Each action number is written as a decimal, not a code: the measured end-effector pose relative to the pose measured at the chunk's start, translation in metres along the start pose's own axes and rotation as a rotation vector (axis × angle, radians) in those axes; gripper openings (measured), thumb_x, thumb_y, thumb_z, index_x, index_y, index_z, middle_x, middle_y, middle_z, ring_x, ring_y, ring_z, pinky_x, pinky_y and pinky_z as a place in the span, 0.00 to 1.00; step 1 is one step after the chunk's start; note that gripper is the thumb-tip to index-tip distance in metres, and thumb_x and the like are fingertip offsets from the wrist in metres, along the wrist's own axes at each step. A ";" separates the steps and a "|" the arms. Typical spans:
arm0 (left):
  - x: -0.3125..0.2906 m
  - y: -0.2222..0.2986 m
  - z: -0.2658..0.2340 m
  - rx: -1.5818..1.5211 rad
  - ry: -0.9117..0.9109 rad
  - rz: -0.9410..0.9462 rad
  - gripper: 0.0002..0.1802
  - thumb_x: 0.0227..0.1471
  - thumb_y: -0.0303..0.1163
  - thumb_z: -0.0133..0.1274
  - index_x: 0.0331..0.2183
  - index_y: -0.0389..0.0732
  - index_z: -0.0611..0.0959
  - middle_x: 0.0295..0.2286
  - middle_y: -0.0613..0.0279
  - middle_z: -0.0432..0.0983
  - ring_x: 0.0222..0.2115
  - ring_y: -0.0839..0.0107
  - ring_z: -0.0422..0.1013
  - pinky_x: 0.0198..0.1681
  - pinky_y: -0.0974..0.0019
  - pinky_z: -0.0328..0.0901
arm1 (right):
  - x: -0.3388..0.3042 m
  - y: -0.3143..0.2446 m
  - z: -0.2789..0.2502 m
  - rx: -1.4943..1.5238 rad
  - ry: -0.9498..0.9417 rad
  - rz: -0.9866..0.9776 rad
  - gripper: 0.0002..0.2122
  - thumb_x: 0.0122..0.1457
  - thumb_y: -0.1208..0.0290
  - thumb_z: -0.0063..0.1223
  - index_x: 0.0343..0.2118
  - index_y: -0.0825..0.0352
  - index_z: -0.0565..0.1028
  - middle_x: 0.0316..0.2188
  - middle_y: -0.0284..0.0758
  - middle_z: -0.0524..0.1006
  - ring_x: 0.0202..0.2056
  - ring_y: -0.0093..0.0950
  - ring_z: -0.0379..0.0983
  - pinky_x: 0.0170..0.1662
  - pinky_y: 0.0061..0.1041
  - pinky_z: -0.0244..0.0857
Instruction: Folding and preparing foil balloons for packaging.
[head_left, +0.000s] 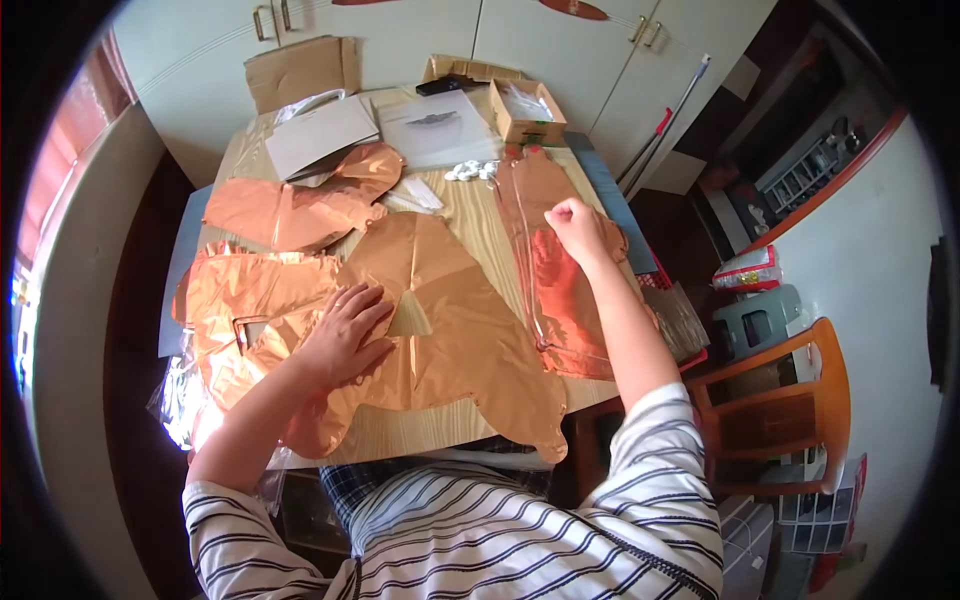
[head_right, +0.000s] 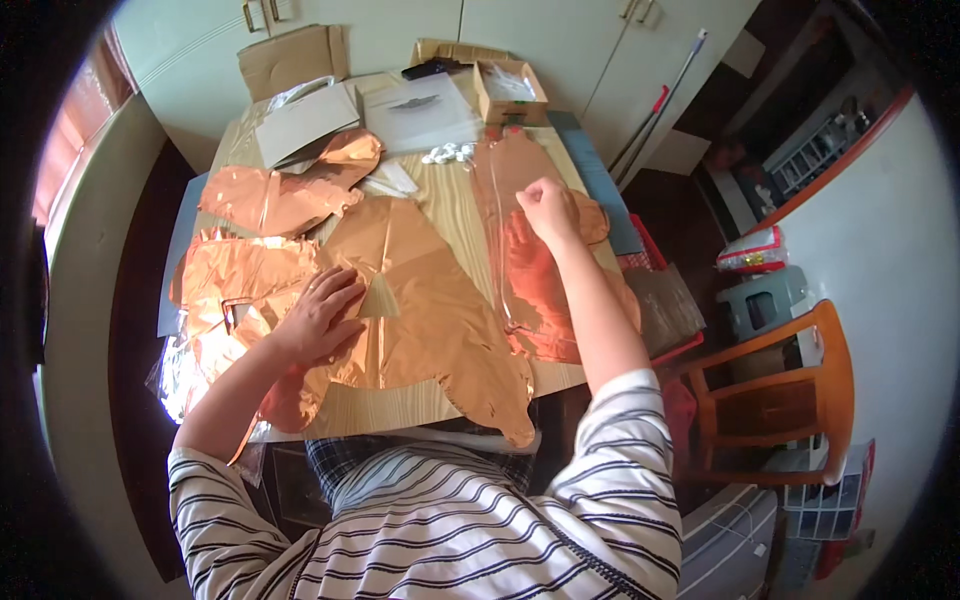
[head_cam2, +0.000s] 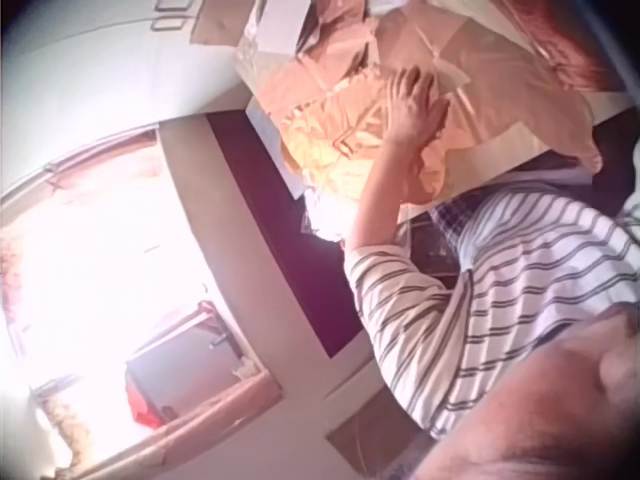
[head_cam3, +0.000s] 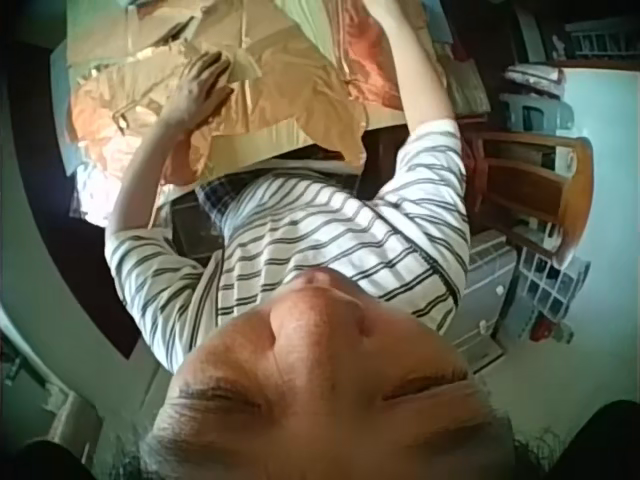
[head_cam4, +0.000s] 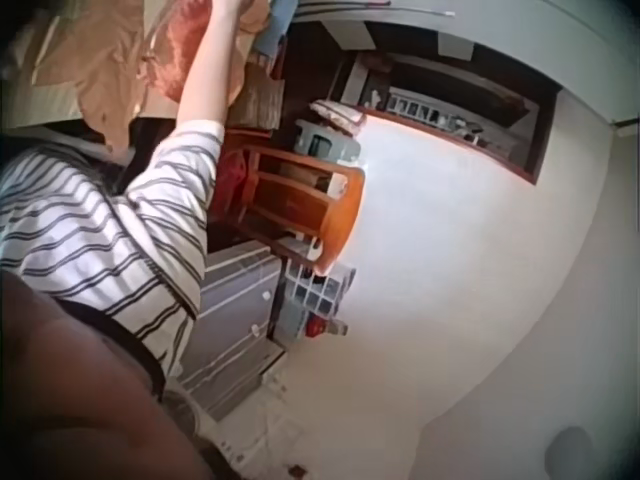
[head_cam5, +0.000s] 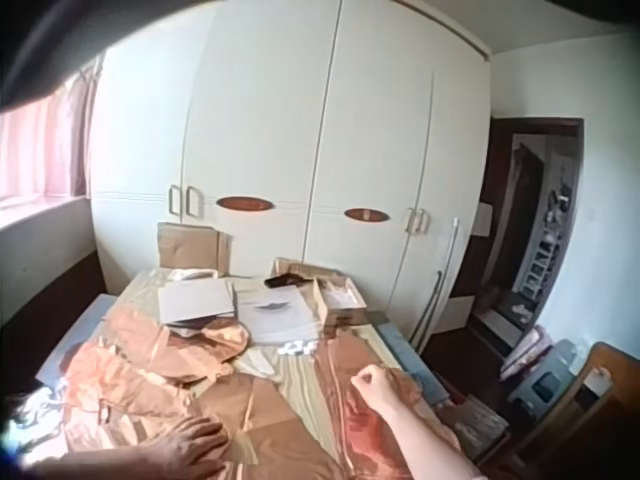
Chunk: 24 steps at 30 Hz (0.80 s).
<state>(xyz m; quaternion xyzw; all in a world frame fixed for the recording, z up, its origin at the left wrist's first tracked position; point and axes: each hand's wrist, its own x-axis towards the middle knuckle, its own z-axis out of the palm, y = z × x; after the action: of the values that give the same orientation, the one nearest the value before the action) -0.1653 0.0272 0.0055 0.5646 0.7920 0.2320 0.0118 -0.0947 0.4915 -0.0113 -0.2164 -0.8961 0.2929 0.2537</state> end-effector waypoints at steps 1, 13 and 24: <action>0.003 0.008 0.000 0.020 -0.017 -0.023 0.33 0.53 0.43 0.60 0.57 0.39 0.75 0.59 0.45 0.66 0.63 0.41 0.58 0.67 0.42 0.50 | 0.012 0.013 0.001 -0.044 0.031 0.038 0.14 0.53 0.56 0.67 0.32 0.63 0.80 0.39 0.42 0.78 0.45 0.39 0.76 0.48 0.39 0.70; 0.092 0.007 0.010 -0.104 0.123 0.194 0.21 0.53 0.38 0.60 0.47 0.39 0.82 0.50 0.48 0.74 0.55 0.45 0.67 0.60 0.45 0.61 | 0.019 -0.007 0.018 -0.266 -0.020 0.158 0.11 0.55 0.57 0.63 0.28 0.60 0.81 0.39 0.41 0.78 0.42 0.43 0.77 0.46 0.44 0.71; 0.271 0.048 0.109 0.076 -0.103 0.092 0.48 0.51 0.61 0.57 0.64 0.42 0.66 0.63 0.50 0.60 0.66 0.54 0.53 0.70 0.47 0.45 | -0.003 0.009 -0.037 0.512 0.475 -0.132 0.07 0.64 0.71 0.57 0.35 0.70 0.80 0.31 0.31 0.80 0.34 0.20 0.74 0.39 0.23 0.69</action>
<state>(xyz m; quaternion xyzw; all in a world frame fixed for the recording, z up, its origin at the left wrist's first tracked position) -0.1905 0.3219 -0.0081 0.6116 0.7719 0.1725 0.0205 -0.0688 0.5120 0.0084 -0.1495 -0.7219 0.4324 0.5192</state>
